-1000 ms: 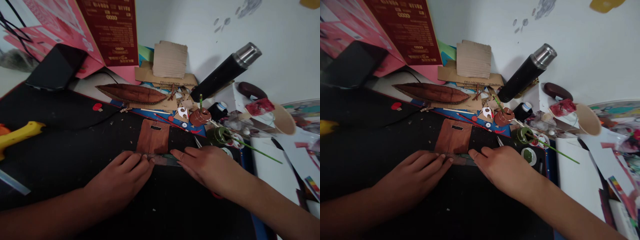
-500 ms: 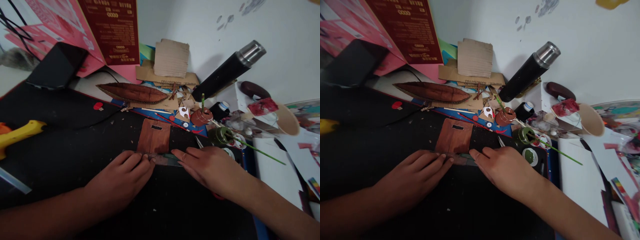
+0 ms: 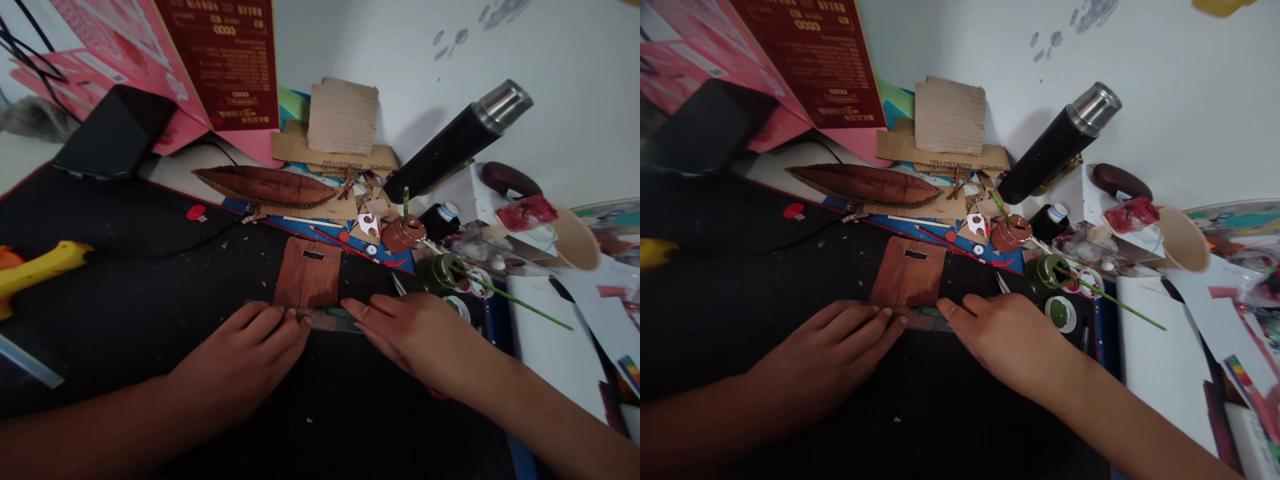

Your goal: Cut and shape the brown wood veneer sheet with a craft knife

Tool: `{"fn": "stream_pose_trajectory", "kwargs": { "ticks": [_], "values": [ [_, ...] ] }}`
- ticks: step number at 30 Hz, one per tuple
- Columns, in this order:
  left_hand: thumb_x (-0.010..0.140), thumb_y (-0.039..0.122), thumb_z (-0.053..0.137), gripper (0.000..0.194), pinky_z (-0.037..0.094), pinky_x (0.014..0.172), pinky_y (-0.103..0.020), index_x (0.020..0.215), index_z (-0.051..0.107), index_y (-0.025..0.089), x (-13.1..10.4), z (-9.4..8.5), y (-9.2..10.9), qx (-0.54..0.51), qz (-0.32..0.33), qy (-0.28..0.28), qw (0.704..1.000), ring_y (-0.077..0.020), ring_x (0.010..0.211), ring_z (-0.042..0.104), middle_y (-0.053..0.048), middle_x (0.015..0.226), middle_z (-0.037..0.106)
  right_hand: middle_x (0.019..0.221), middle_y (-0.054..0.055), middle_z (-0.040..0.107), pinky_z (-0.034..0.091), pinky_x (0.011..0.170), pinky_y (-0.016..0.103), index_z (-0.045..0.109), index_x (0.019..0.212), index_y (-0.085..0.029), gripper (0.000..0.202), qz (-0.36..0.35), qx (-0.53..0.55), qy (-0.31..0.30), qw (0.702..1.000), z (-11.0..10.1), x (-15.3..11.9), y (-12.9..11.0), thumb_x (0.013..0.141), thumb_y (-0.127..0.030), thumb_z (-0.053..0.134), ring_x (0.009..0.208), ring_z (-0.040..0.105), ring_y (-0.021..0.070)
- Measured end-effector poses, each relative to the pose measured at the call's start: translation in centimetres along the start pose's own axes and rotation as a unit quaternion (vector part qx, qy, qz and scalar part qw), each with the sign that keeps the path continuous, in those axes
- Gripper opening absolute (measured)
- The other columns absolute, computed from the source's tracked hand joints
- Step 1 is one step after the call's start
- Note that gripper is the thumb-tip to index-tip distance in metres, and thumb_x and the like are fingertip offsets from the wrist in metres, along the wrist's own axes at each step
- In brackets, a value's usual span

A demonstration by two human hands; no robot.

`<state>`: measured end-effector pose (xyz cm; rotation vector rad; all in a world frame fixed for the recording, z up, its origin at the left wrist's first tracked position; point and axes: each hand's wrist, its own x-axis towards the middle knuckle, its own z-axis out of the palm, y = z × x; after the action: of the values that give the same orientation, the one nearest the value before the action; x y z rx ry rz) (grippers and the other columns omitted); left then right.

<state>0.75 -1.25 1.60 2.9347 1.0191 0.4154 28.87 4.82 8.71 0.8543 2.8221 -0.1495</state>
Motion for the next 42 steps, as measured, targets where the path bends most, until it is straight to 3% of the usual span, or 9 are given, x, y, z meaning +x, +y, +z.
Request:
{"fn": "stream_pose_trajectory", "kwargs": {
  "ticks": [12, 28, 42],
  "values": [
    [0.093, 0.018, 0.058, 0.038, 0.046, 0.091, -0.041, 0.129, 0.069, 0.012, 0.2, 0.1, 0.0, -0.004, -0.002, 0.000, 1.000, -0.0258, 0.101, 0.058, -0.008, 0.113, 0.071, 0.085, -0.001, 0.067, 0.036, 0.055, 0.035, 0.058, 0.140, -0.016, 0.045, -0.010, -0.018, -0.026, 0.999, -0.4, 0.2, -0.4, 0.096, -0.009, 0.062, 0.062, 0.063, 0.0165],
    [0.092, 0.019, 0.061, 0.038, 0.045, 0.091, -0.040, 0.129, 0.069, 0.012, 0.2, -0.1, -0.1, -0.001, 0.001, -0.008, 1.000, -0.0254, 0.100, 0.057, -0.008, 0.111, 0.070, 0.086, 0.001, 0.069, 0.032, 0.053, 0.034, 0.059, 0.138, -0.014, 0.045, -0.009, -0.037, -0.059, 0.998, -1.1, 0.6, -0.8, 0.094, -0.007, 0.063, 0.064, 0.064, 0.0165],
    [0.094, 0.020, 0.060, 0.036, 0.045, 0.091, -0.040, 0.129, 0.069, 0.013, 0.0, 0.1, -0.1, -0.006, 0.002, -0.012, 1.000, -0.0252, 0.100, 0.057, -0.008, 0.114, 0.070, 0.085, -0.001, 0.069, 0.029, 0.051, 0.034, 0.061, 0.136, -0.019, 0.039, 0.007, 0.005, -0.036, 0.999, -0.7, 0.1, -0.4, 0.097, -0.012, 0.061, 0.059, 0.061, 0.0152]
  ]
}}
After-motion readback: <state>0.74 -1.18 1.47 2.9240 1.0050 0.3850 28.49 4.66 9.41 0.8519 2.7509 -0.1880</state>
